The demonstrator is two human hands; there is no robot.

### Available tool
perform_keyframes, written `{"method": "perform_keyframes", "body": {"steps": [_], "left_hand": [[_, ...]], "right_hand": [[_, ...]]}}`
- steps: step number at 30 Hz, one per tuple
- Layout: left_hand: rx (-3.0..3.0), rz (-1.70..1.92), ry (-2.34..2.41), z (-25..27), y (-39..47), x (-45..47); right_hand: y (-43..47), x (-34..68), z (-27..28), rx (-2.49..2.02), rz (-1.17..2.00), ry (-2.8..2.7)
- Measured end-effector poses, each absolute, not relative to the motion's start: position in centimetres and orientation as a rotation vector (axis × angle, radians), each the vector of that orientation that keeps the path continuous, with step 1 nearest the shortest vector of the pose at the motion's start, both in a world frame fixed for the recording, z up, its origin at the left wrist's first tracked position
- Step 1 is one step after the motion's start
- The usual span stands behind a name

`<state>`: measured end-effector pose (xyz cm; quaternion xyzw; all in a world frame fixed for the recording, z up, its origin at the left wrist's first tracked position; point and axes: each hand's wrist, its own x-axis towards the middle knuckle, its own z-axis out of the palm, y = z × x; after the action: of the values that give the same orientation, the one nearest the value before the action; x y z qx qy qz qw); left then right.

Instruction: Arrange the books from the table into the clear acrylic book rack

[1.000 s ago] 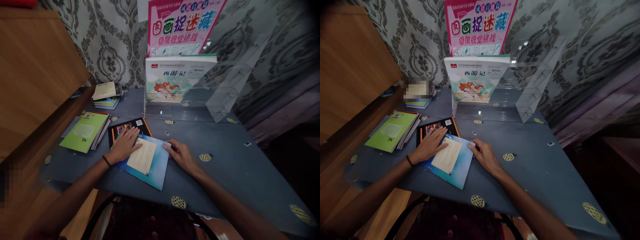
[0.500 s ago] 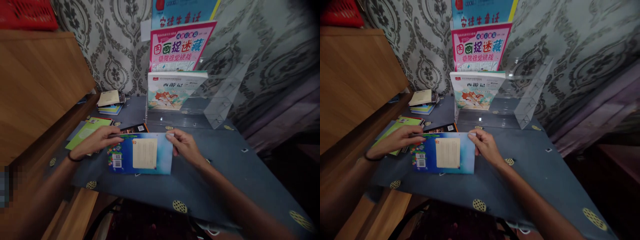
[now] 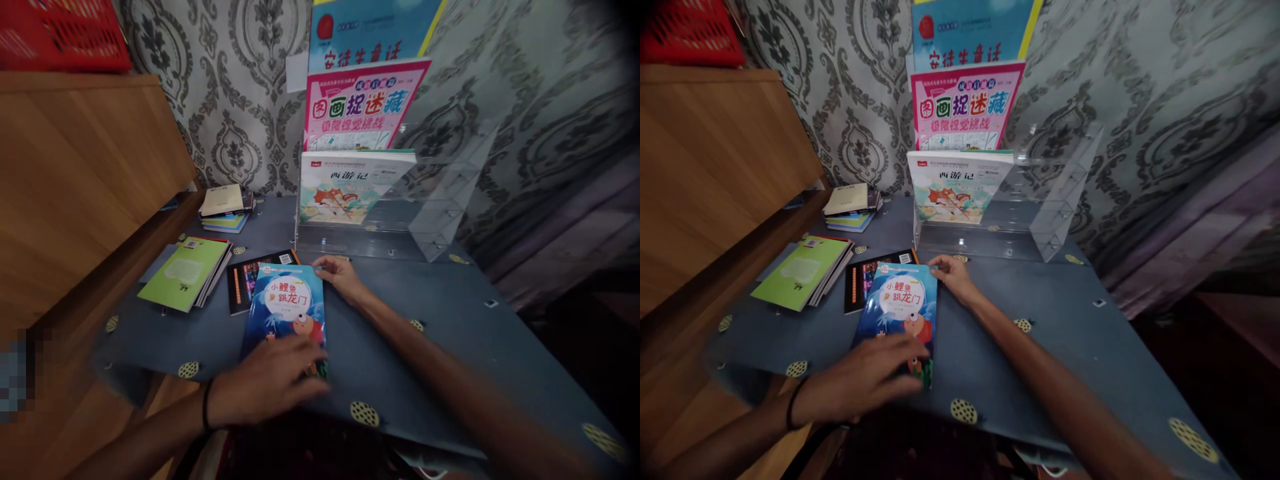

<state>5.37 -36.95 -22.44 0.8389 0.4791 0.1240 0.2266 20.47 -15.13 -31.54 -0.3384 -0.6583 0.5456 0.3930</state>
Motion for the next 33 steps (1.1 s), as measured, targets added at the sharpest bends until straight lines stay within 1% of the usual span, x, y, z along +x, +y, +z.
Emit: {"method": "perform_keyframes", "body": {"steps": [2, 5, 7, 9, 12, 16, 19, 22, 25, 29, 33], "left_hand": [[2.354, 0.440, 1.536, -24.3, -34.3, 3.6], [2.377, 0.442, 1.805, -27.6, -30.6, 0.6], [2.326, 0.475, 1.874, -29.8, -29.2, -0.8], [2.304, 0.538, 1.828, -31.3, -28.9, -1.5], [2.304, 0.584, 1.742, -32.1, -29.2, -1.6], [2.207, 0.648, 1.847, -32.0, -29.2, -1.0], [2.060, 0.829, 1.889, -32.1, -28.7, -1.3], [1.758, 1.110, 1.804, -32.0, -28.0, -2.3], [1.269, 1.357, 1.594, -31.3, -27.5, -3.0], [0.719, 1.385, 1.315, -30.3, -27.6, -2.0], [0.518, 1.497, 1.319, -29.8, -27.7, -0.4]], "right_hand": [[-14.9, 20.7, -32.5, -0.916, 1.264, -1.746], [-16.9, 20.0, -32.3, -0.947, 1.019, -1.860], [-19.7, 18.6, -31.6, -0.904, 0.787, -2.023], [-22.7, 16.8, -31.2, -0.774, 0.690, -2.238], [-24.6, 15.1, -31.4, -0.702, 0.679, -2.464], [-21.8, 15.9, -32.3, -0.999, 0.570, -2.470], [-19.6, 17.6, -32.9, -1.189, 0.516, -2.435], [-19.4, 18.6, -33.3, -1.223, 0.512, -2.404], [-19.9, 18.8, -33.5, -1.207, 0.509, -2.378], [-20.0, 18.6, -33.6, -1.189, 0.543, -2.328], [-20.4, 18.9, -33.1, -1.224, 0.738, -2.114]]}}
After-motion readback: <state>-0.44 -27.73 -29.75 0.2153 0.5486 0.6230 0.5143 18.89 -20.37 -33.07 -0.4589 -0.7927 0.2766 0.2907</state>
